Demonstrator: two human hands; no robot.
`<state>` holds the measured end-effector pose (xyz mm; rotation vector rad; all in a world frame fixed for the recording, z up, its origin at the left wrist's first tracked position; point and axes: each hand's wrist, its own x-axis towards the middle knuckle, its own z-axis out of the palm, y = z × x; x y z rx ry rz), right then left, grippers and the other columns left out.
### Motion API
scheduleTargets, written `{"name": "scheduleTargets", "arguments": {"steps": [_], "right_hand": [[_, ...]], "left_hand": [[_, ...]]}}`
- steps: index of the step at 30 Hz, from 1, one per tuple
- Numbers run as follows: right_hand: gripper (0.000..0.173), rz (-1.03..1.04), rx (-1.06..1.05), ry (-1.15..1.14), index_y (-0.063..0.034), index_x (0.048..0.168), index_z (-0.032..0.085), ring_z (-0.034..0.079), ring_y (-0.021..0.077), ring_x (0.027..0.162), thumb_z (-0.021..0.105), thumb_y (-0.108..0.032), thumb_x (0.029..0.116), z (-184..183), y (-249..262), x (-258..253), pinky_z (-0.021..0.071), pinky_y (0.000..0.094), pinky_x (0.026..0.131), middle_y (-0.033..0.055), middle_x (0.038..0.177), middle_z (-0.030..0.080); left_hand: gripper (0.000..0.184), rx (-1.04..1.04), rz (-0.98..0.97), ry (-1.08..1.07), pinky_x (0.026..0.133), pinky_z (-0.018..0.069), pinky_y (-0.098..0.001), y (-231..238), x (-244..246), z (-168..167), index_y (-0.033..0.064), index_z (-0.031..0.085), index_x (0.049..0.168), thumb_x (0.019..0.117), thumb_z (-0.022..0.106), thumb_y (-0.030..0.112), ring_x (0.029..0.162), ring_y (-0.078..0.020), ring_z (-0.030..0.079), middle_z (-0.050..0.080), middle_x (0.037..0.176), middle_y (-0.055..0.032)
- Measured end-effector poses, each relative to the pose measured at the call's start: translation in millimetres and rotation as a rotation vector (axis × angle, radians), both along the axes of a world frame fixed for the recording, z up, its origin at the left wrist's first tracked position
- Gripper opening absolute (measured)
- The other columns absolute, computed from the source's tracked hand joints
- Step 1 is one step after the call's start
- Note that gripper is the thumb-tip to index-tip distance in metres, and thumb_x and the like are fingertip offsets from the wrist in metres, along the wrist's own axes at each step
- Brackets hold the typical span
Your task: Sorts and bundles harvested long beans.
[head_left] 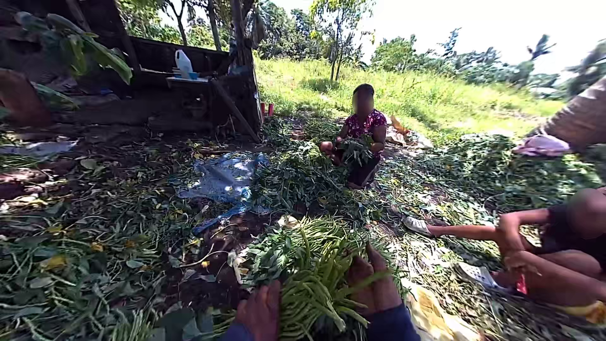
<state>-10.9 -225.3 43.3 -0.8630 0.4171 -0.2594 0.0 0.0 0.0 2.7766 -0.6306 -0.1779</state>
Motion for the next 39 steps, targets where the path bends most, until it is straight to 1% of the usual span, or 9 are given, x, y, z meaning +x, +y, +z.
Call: {"name": "scheduleTargets", "arguments": {"steps": [4, 7, 12, 17, 23, 27, 30, 34, 39], "right_hand": [[0.08, -0.123, -0.914, -0.55, 0.0025, 0.15, 0.039, 0.05, 0.025, 0.14, 0.057, -0.057, 0.0989, 35, -12, -47, 0.0447, 0.0434, 0.116, 0.0174, 0.151, 0.05], [0.055, 0.25, -1.494, -0.813, 0.0022, 0.135, 0.059, 0.055, 0.0297, 0.137, 0.064, -0.04, 0.0999, 41, 29, -66, 0.0434, 0.0473, 0.117, 0.0218, 0.14, 0.061], [0.081, 0.255, -2.424, -0.503, -0.0102, 0.134, 0.063, 0.064, 0.0306, 0.123, 0.092, -0.04, 0.064, -39, 29, -23, 0.0481, 0.0591, 0.106, 0.0103, 0.13, 0.068], [0.081, 0.954, -2.187, 0.204, -0.0019, 0.15, 0.045, 0.043, 0.0398, 0.144, 0.076, -0.046, 0.0893, -2, 22, 4, 0.0339, 0.0627, 0.115, 0.0222, 0.152, 0.049], [0.088, 1.152, -1.863, 0.49, -0.0054, 0.137, 0.053, 0.068, 0.0477, 0.106, 0.067, -0.074, 0.0828, -11, 20, -10, 0.0522, 0.0683, 0.088, 0.0261, 0.11, 0.07], [0.095, 1.114, -1.506, 0.285, -0.0102, 0.152, 0.043, 0.066, 0.0353, 0.118, 0.081, -0.058, 0.0796, -39, -9, -26, 0.0506, 0.0609, 0.102, 0.0193, 0.128, 0.068], [0.091, 1.069, -1.51, 0.239, -0.0124, 0.161, 0.031, 0.06, 0.035, 0.128, 0.081, -0.032, 0.0881, 22, -43, -30, 0.0488, 0.0543, 0.108, 0.0215, 0.148, 0.053], [0.062, 0.501, -1.808, -0.096, -0.0152, 0.148, 0.055, 0.06, 0.0244, 0.126, 0.064, -0.042, 0.0931, 73, -45, -46, 0.052, 0.0501, 0.103, 0.0108, 0.142, 0.059], [0.081, 0.987, -2.1, -0.178, -0.0055, 0.154, 0.044, 0.037, 0.0343, 0.15, 0.077, -0.043, 0.0891, 37, 25, -14, 0.0178, 0.0602, 0.125, 0.0159, 0.159, 0.045]], "left_hand": [[0.104, 0.286, -0.041, 0.357, 0.105, 0.0449, -0.0647, -8, 36, 42, -0.0007, 0.029, 0.156, 0.0795, 0.083, 0.044, 0.126, -0.0502, 0.056, 0.054, 0.141, -0.0321], [0.101, 0.463, -0.144, 0.426, 0.101, 0.0478, -0.0647, -18, 54, 54, -0.0006, 0.028, 0.156, 0.0806, 0.082, 0.039, 0.122, -0.0477, 0.06, 0.059, 0.134, -0.0304], [0.105, 0.529, -0.198, 0.468, 0.097, 0.0492, -0.0665, -19, 66, 60, 0.0056, 0.026, 0.157, 0.0753, 0.087, 0.034, 0.118, -0.0473, 0.063, 0.062, 0.129, -0.0293], [0.102, 0.509, -0.245, 0.394, 0.098, 0.0492, -0.0656, -13, 63, 58, 0.0038, 0.03, 0.155, 0.0763, 0.086, 0.037, 0.12, -0.048, 0.061, 0.058, 0.136, -0.0289], [0.103, 0.261, -0.43, 0.219, 0.103, 0.0465, -0.0638, 21, 69, 28, 0.0094, 0.041, 0.154, 0.0707, 0.088, 0.048, 0.131, -0.0431, 0.055, 0.054, 0.146, -0.0228], [0.11, 0.349, -0.393, 0.223, 0.106, 0.0429, -0.0628, 18, 56, 31, 0.0041, 0.035, 0.156, 0.0691, 0.09, 0.045, 0.137, -0.0435, 0.049, 0.047, 0.151, -0.0243], [0.112, 0.397, -0.305, 0.226, 0.108, 0.04, -0.0639, 12, 46, 38, -0.0036, 0.032, 0.155, 0.0722, 0.088, 0.046, 0.137, -0.0473, 0.048, 0.046, 0.151, -0.0296], [0.112, 0.494, -0.275, 0.248, 0.107, 0.0416, -0.063, 3, 44, 44, -0.0048, 0.031, 0.155, 0.0729, 0.087, 0.046, 0.134, -0.0485, 0.05, 0.046, 0.149, -0.0307], [0.106, 0.558, -0.326, 0.228, 0.105, 0.0427, -0.0625, -10, 39, 49, -0.0055, 0.034, 0.153, 0.0729, 0.089, 0.038, 0.132, -0.0491, 0.051, 0.048, 0.147, -0.0309]]}}
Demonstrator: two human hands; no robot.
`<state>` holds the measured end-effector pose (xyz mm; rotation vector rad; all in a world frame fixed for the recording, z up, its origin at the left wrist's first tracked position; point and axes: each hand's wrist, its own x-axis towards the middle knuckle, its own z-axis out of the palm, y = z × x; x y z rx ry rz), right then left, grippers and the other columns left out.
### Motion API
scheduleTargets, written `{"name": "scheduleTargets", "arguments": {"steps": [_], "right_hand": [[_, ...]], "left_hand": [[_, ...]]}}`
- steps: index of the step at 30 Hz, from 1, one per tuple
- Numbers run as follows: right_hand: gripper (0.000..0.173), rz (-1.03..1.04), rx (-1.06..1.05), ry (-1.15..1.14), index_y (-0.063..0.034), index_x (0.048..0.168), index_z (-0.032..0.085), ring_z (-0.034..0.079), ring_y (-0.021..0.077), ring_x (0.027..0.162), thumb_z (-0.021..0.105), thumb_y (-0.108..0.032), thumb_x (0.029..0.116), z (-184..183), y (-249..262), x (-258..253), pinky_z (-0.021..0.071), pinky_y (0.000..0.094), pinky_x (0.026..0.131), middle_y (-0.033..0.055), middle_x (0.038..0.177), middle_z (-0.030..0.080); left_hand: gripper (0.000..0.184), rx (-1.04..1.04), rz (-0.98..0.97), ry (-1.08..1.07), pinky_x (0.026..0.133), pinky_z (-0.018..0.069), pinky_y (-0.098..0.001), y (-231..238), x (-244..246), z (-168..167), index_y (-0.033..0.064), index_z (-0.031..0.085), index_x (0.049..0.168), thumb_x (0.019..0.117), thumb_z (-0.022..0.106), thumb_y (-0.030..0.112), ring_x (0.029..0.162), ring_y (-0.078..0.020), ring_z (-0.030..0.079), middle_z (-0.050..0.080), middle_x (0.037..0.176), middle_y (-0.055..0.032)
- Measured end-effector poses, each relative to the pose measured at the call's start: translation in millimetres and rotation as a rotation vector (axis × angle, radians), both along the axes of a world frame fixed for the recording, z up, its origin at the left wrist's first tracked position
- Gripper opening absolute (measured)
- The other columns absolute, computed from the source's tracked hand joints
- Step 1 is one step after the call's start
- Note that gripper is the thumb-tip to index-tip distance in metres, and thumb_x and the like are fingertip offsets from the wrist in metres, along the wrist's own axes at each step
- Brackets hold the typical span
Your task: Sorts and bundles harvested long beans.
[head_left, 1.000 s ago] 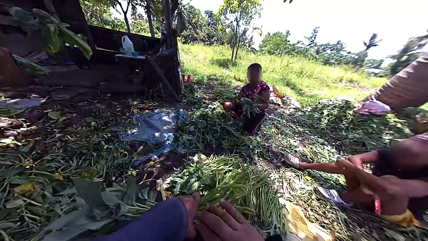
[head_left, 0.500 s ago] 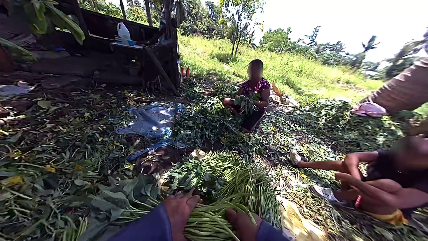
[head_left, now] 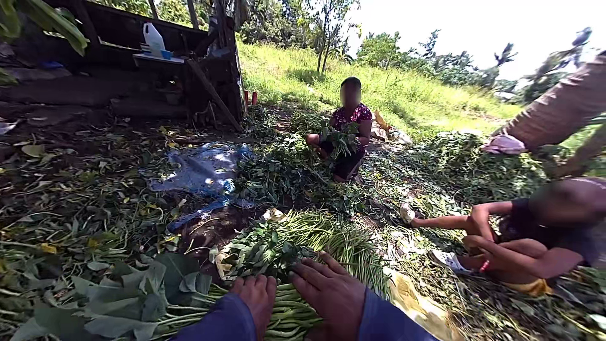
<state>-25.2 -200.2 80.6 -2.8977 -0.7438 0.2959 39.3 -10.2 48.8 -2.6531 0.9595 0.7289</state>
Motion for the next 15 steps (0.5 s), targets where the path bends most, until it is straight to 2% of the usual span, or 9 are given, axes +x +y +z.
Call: {"name": "scheduleTargets", "arguments": {"steps": [1, 3, 5, 6, 7, 10, 11, 13, 15], "right_hand": [[0.07, 0.012, -0.093, 0.144, -0.0055, 0.154, 0.043, 0.04, 0.0347, 0.148, 0.072, -0.029, 0.0953, -5, 4, 12, 0.0163, 0.0582, 0.126, 0.0172, 0.156, 0.047], [0.052, 0.013, -0.235, 0.363, -0.0108, 0.157, 0.041, 0.051, 0.038, 0.14, 0.053, -0.013, 0.1055, -10, 3, 34, 0.0266, 0.057, 0.123, 0.0197, 0.149, 0.054], [0.048, -0.004, -0.264, 0.451, -0.016, 0.156, 0.044, 0.058, 0.0446, 0.128, 0.044, -0.011, 0.1082, -6, 0, 44, 0.0436, 0.0652, 0.107, 0.0218, 0.143, 0.058], [0.046, -0.011, -0.255, 0.471, -0.0158, 0.154, 0.047, 0.062, 0.0475, 0.122, 0.043, -0.01, 0.1084, -2, -1, 47, 0.0469, 0.0679, 0.1, 0.0244, 0.137, 0.061], [0.043, -0.006, -0.226, 0.475, -0.0134, 0.15, 0.051, 0.064, 0.0489, 0.115, 0.043, -0.009, 0.1083, 0, -3, 49, 0.0483, 0.0686, 0.096, 0.0267, 0.129, 0.065], [0.035, -0.002, -0.101, 0.478, -0.0101, 0.141, 0.059, 0.067, 0.0445, 0.111, 0.046, -0.016, 0.109, -3, -13, 55, 0.049, 0.0649, 0.098, 0.0247, 0.118, 0.07], [0.034, -0.004, -0.063, 0.465, -0.01, 0.139, 0.06, 0.067, 0.0431, 0.112, 0.049, -0.018, 0.1083, -6, -16, 55, 0.0488, 0.0643, 0.099, 0.0236, 0.118, 0.07], [0.034, -0.024, -0.03, 0.429, -0.0105, 0.137, 0.06, 0.064, 0.0399, 0.119, 0.055, -0.023, 0.1065, -8, -18, 50, 0.0482, 0.0619, 0.102, 0.0206, 0.13, 0.065], [0.035, -0.039, -0.019, 0.313, -0.0088, 0.134, 0.061, 0.063, 0.0393, 0.119, 0.06, -0.027, 0.1032, -14, -18, 37, 0.053, 0.0606, 0.095, 0.0197, 0.137, 0.058]], "left_hand": [[0.105, -0.003, -0.014, -0.007, 0.105, 0.0429, -0.0623, -1, -2, -1, -0.006, 0.034, 0.152, 0.0732, 0.088, 0.037, 0.131, -0.0492, 0.051, 0.048, 0.146, -0.031], [0.104, -0.014, -0.03, -0.022, 0.103, 0.0432, -0.0623, -1, -5, -2, -0.0068, 0.034, 0.152, 0.0744, 0.087, 0.038, 0.131, -0.0497, 0.051, 0.049, 0.145, -0.0312], [0.106, -0.028, -0.038, -0.047, 0.103, 0.0434, -0.0622, 0, -7, -6, -0.006, 0.034, 0.152, 0.0735, 0.088, 0.038, 0.13, -0.0495, 0.052, 0.05, 0.144, -0.0305], [0.105, -0.047, -0.05, -0.071, 0.101, 0.0441, -0.0623, 1, -9, -9, -0.0057, 0.035, 0.152, 0.0723, 0.089, 0.037, 0.129, -0.0495, 0.053, 0.051, 0.143, -0.0302], [0.105, -0.074, -0.073, -0.104, 0.099, 0.0454, -0.0622, 2, -10, -13, -0.0061, 0.037, 0.151, 0.0705, 0.089, 0.035, 0.126, -0.0495, 0.054, 0.053, 0.141, -0.0301], [0.102, -0.103, -0.135, -0.154, 0.097, 0.0471, -0.0616, 2, -10, -20, -0.0057, 0.039, 0.149, 0.0688, 0.09, 0.033, 0.123, -0.0491, 0.057, 0.056, 0.137, -0.0294], [0.102, -0.096, -0.138, -0.142, 0.097, 0.0465, -0.0616, 2, -9, -19, -0.0055, 0.038, 0.15, 0.0703, 0.089, 0.033, 0.124, -0.0489, 0.056, 0.055, 0.138, -0.0293], [0.103, -0.133, -0.146, -0.141, 0.096, 0.0474, -0.0615, 5, -6, -20, -0.0055, 0.04, 0.149, 0.0682, 0.09, 0.035, 0.123, -0.0485, 0.057, 0.057, 0.136, -0.0294], [0.106, -0.116, -0.125, -0.054, 0.1, 0.0456, -0.0629, 8, 4, -16, -0.004, 0.037, 0.151, 0.0704, 0.089, 0.04, 0.128, -0.0478, 0.054, 0.054, 0.14, -0.0288]]}}
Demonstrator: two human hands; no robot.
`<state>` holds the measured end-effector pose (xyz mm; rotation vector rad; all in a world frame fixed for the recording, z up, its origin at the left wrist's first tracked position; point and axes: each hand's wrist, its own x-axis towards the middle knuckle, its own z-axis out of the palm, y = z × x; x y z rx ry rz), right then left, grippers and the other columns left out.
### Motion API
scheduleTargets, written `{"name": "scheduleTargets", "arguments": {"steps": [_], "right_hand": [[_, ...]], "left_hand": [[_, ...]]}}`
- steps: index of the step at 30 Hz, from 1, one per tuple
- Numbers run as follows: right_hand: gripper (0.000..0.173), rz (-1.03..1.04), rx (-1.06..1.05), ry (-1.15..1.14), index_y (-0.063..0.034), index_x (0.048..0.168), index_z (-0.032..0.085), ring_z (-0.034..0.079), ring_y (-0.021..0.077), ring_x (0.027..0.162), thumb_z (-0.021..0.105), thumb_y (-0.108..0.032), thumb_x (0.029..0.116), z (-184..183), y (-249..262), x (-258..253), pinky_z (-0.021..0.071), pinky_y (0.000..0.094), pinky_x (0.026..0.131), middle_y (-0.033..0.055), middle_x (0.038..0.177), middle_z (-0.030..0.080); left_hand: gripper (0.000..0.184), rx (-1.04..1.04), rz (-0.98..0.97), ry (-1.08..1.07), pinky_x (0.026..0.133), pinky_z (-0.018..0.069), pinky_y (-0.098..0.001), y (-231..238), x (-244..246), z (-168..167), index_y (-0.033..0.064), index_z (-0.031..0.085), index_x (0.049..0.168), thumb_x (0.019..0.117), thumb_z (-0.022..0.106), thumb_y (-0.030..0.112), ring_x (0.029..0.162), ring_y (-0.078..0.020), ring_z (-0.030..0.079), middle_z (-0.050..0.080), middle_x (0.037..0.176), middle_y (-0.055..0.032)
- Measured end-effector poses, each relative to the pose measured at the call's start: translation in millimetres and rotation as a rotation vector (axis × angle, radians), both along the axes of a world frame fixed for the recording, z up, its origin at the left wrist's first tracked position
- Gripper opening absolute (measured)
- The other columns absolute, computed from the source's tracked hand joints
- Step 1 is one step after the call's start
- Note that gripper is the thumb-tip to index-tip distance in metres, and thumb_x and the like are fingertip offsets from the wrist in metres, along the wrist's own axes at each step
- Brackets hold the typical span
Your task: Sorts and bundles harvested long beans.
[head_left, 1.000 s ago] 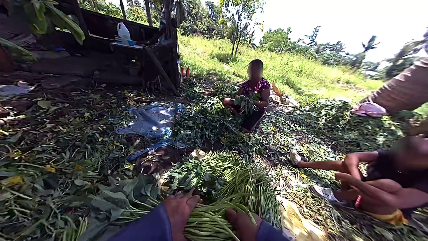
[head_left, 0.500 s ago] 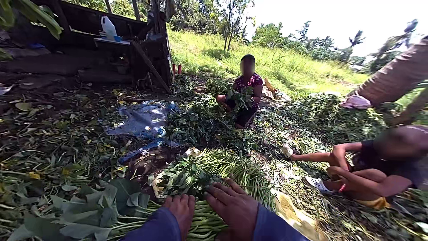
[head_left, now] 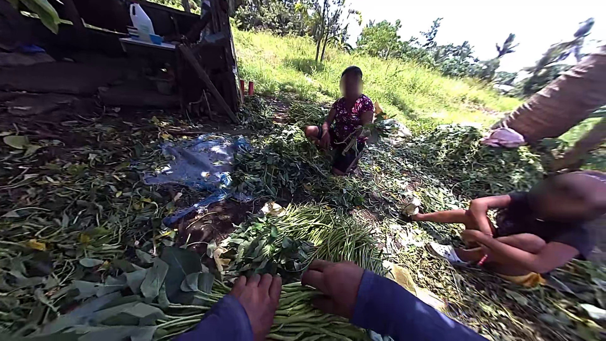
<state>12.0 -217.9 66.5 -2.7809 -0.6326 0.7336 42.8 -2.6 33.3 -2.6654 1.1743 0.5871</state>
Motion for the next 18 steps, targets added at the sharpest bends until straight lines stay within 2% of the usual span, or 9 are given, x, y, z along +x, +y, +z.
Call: {"name": "scheduleTargets", "arguments": {"steps": [2, 5, 7, 9, 11, 13, 15, 16, 18], "right_hand": [[0.033, -0.017, 0.006, -0.06, -0.0033, 0.128, 0.062, 0.062, 0.0411, 0.12, 0.06, -0.025, 0.1028, -1, 4, -13, 0.0545, 0.0582, 0.094, 0.0226, 0.136, 0.057], [0.029, -0.103, -0.013, -0.043, -0.0001, 0.125, 0.061, 0.066, 0.0429, 0.11, 0.055, -0.02, 0.1041, -2, 13, -28, 0.0554, 0.0585, 0.088, 0.0255, 0.125, 0.062], [0.032, -0.21, -0.023, 0.021, -0.0022, 0.13, 0.059, 0.068, 0.0438, 0.104, 0.053, -0.02, 0.1034, 2, 19, -33, 0.0544, 0.0621, 0.085, 0.0247, 0.117, 0.066], [0.037, -0.298, -0.033, 0.156, -0.0061, 0.138, 0.053, 0.069, 0.0452, 0.104, 0.048, -0.024, 0.1062, 10, 22, -32, 0.0519, 0.0663, 0.088, 0.0247, 0.111, 0.069], [0.038, -0.32, -0.009, 0.218, -0.0055, 0.139, 0.054, 0.068, 0.045, 0.105, 0.047, -0.024, 0.1068, 8, 18, -27, 0.0511, 0.0662, 0.091, 0.0252, 0.11, 0.07], [0.035, -0.335, 0.049, 0.222, -0.002, 0.134, 0.057, 0.068, 0.0433, 0.106, 0.051, -0.022, 0.1057, 2, 9, -24, 0.0506, 0.0636, 0.093, 0.0252, 0.11, 0.07], [0.032, -0.335, 0.034, 0.153, -0.0019, 0.126, 0.058, 0.069, 0.0436, 0.101, 0.053, -0.024, 0.1047, -1, 4, -26, 0.0522, 0.0646, 0.087, 0.0246, 0.105, 0.069], [0.031, -0.309, -0.005, 0.098, -0.0028, 0.125, 0.058, 0.069, 0.044, 0.103, 0.052, -0.026, 0.1052, 2, 5, -27, 0.0529, 0.0648, 0.086, 0.0244, 0.107, 0.069], [0.031, -0.224, -0.032, 0.007, -0.0026, 0.125, 0.062, 0.064, 0.0418, 0.115, 0.056, -0.025, 0.1042, 10, 4, -27, 0.0528, 0.0593, 0.093, 0.0236, 0.122, 0.063]], "left_hand": [[0.108, 0.055, 0.022, 0.086, 0.103, 0.0436, -0.062, -1, 10, 6, -0.0015, 0.034, 0.154, 0.0718, 0.089, 0.043, 0.133, -0.0463, 0.051, 0.05, 0.146, -0.0274], [0.109, 0.146, 0.033, 0.161, 0.105, 0.0432, -0.0622, -10, 21, 12, 0.002, 0.032, 0.155, 0.0709, 0.089, 0.043, 0.135, -0.0439, 0.05, 0.047, 0.149, -0.0236], [0.108, 0.18, 0.033, 0.179, 0.104, 0.0441, -0.0631, -15, 26, 15, 0.0031, 0.034, 0.154, 0.0703, 0.089, 0.042, 0.133, -0.0437, 0.052, 0.048, 0.148, -0.0226], [0.108, 0.197, 0.032, 0.179, 0.102, 0.0454, -0.0634, -19, 28, 16, 0.0031, 0.035, 0.154, 0.0693, 0.09, 0.043, 0.131, -0.0442, 0.053, 0.049, 0.148, -0.0226], [0.109, 0.195, 0.041, 0.184, 0.103, 0.0446, -0.0641, -22, 27, 16, 0.0028, 0.035, 0.154, 0.0694, 0.09, 0.043, 0.132, -0.0453, 0.052, 0.047, 0.149, -0.0237], [0.111, 0.182, 0.042, 0.186, 0.105, 0.0434, -0.0639, -22, 26, 13, 0.0025, 0.033, 0.154, 0.0686, 0.09, 0.043, 0.133, -0.0452, 0.051, 0.047, 0.149, -0.0238], [0.111, 0.176, 0.051, 0.193, 0.105, 0.0435, -0.0634, -21, 26, 12, 0.0023, 0.033, 0.155, 0.0685, 0.09, 0.043, 0.133, -0.0447, 0.052, 0.047, 0.149, -0.0239], [0.111, 0.179, 0.063, 0.198, 0.105, 0.0439, -0.0629, -21, 28, 12, 0.0018, 0.034, 0.154, 0.0686, 0.09, 0.043, 0.132, -0.0446, 0.052, 0.047, 0.149, -0.0241], [0.107, 0.196, 0.067, 0.205, 0.104, 0.0448, -0.0623, -21, 29, 15, 0.0013, 0.036, 0.152, 0.0697, 0.09, 0.043, 0.131, -0.0447, 0.053, 0.048, 0.148, -0.0242]]}}
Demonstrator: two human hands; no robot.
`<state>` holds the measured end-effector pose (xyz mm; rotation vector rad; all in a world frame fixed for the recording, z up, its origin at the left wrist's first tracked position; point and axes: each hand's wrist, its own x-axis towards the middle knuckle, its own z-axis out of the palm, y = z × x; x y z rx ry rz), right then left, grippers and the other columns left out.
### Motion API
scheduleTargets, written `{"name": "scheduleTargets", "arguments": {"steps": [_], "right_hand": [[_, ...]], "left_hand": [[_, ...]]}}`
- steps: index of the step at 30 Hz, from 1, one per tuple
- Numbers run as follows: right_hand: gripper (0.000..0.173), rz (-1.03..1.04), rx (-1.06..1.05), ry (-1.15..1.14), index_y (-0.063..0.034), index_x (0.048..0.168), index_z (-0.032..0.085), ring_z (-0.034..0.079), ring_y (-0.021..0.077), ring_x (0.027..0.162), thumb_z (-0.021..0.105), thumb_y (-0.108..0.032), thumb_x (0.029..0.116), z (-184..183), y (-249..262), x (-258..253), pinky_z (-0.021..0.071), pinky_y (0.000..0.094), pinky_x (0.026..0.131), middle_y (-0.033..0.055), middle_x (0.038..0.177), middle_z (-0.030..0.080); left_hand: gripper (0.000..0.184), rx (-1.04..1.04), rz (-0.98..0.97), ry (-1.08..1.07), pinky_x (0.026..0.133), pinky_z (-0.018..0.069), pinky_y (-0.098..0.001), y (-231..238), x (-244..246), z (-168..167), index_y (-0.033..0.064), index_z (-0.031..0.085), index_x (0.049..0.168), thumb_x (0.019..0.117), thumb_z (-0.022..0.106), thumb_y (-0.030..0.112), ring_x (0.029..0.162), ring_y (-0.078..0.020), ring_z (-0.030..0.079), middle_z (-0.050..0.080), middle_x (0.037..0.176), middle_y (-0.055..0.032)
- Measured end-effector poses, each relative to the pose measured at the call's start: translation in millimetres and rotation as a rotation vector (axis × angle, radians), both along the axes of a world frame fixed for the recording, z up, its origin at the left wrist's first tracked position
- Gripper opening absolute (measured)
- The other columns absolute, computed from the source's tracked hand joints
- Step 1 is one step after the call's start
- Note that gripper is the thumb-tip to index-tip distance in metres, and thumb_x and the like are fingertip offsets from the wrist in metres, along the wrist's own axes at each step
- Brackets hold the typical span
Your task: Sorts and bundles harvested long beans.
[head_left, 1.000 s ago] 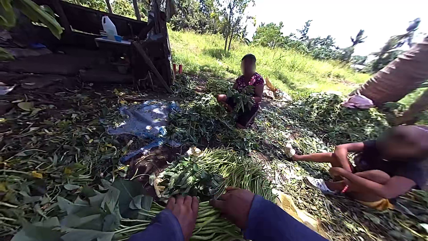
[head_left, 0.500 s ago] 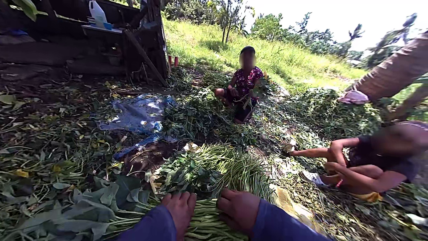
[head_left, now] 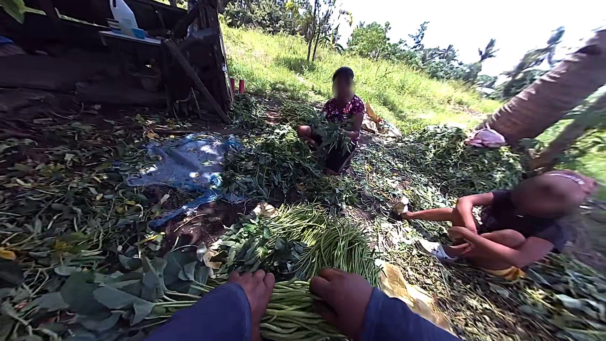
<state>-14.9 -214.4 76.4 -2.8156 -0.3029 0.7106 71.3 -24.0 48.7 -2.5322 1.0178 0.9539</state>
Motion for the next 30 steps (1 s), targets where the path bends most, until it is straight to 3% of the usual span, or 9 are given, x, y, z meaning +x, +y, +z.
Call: {"name": "scheduleTargets", "arguments": {"steps": [4, 9, 13, 16, 18, 21, 24, 27, 30], "right_hand": [[0.033, 0.12, -0.059, 0.026, -0.001, 0.125, 0.063, 0.056, 0.0453, 0.126, 0.068, -0.017, 0.097, 3, 0, 10, 0.0474, 0.0596, 0.103, 0.0267, 0.129, 0.06], [0.038, 0.09, -0.229, 0.147, -0.0042, 0.138, 0.051, 0.065, 0.0496, 0.11, 0.051, 0.003, 0.1003, 10, 17, 28, 0.0528, 0.0671, 0.085, 0.0267, 0.133, 0.059], [0.033, 0.262, -0.184, -0.151, -0.0023, 0.131, 0.055, 0.067, 0.0463, 0.106, 0.046, 0.005, 0.1008, 5, -2, 43, 0.0547, 0.062, 0.086, 0.0262, 0.122, 0.063], [0.035, 0.406, -0.151, -0.386, -0.0095, 0.133, 0.06, 0.062, 0.0402, 0.121, 0.049, 0.002, 0.1016, -11, -13, 32, 0.0515, 0.0577, 0.099, 0.0205, 0.133, 0.061], [0.03, 0.509, -0.187, -0.724, -0.0213, 0.121, 0.069, 0.063, 0.0292, 0.123, 0.06, -0.006, 0.097, -33, -24, 24, 0.0532, 0.0509, 0.1, 0.0078, 0.129, 0.067], [0.008, 0.482, -0.156, -0.991, -0.0246, 0.1, 0.071, 0.065, 0.0209, 0.115, 0.063, -0.025, 0.0984, -53, -28, 21, 0.0547, 0.0431, 0.096, -0.0022, 0.117, 0.071], [0.008, 0.366, -0.02, -0.746, -0.0155, 0.094, 0.072, 0.058, 0.0253, 0.129, 0.068, -0.022, 0.0921, -43, -17, 16, 0.0498, 0.0486, 0.104, 0.0007, 0.129, 0.067], [0.027, 0.182, 0.106, -0.183, -0.0033, 0.106, 0.072, 0.031, 0.0342, 0.151, 0.077, -0.019, 0.0851, -23, -8, 22, 0.0314, 0.0624, 0.116, 0.0085, 0.158, 0.045], [0.035, 0.097, 0.117, -0.084, -0.0067, 0.118, 0.072, 0.03, 0.0368, 0.151, 0.076, -0.021, 0.087, -28, -11, 25, 0.0323, 0.0646, 0.114, 0.009, 0.165, 0.035]], "left_hand": [[0.1, 0.022, -0.059, 0.009, 0.103, 0.0445, -0.0636, -2, 1, 3, 0.0023, 0.039, 0.15, 0.0718, 0.089, 0.042, 0.13, -0.0454, 0.054, 0.049, 0.147, -0.024], [0.095, 0.002, -0.112, 0.023, 0.104, 0.0422, -0.0647, 0, 1, 1, 0.0018, 0.039, 0.15, 0.0758, 0.087, 0.037, 0.132, -0.0462, 0.051, 0.049, 0.145, -0.0252], [0.09, -0.037, -0.156, 0.019, 0.104, 0.0412, -0.0656, 3, -2, 0, 0.0021, 0.043, 0.147, 0.0748, 0.088, 0.032, 0.133, -0.0464, 0.05, 0.05, 0.146, -0.0244], [0.092, -0.052, -0.124, 0.04, 0.103, 0.043, -0.0635, 8, 6, -3, 0.002, 0.043, 0.147, 0.0736, 0.088, 0.033, 0.131, -0.0449, 0.052, 0.051, 0.145, -0.0237], [0.092, -0.077, -0.109, 0.061, 0.102, 0.0447, -0.0629, 13, 14, -5, 0.0017, 0.043, 0.147, 0.0731, 0.088, 0.035, 0.128, -0.045, 0.054, 0.052, 0.143, -0.0242], [0.092, -0.091, -0.114, 0.076, 0.102, 0.045, -0.063, 15, 18, -5, 0.0027, 0.044, 0.146, 0.0727, 0.088, 0.036, 0.128, -0.0448, 0.055, 0.053, 0.142, -0.0237], [0.088, -0.067, -0.116, 0.09, 0.102, 0.0451, -0.0624, 11, 18, -2, 0.0034, 0.046, 0.144, 0.0732, 0.088, 0.034, 0.129, -0.0438, 0.055, 0.053, 0.142, -0.0224], [0.087, -0.039, -0.128, 0.092, 0.103, 0.0451, -0.0619, 7, 18, -2, 0.0046, 0.047, 0.143, 0.0728, 0.088, 0.035, 0.128, -0.0428, 0.055, 0.054, 0.142, -0.0208], [0.088, -0.038, -0.127, 0.082, 0.102, 0.0455, -0.0617, 7, 17, -3, 0.0044, 0.047, 0.143, 0.0718, 0.088, 0.035, 0.127, -0.0422, 0.056, 0.055, 0.141, -0.0208]]}}
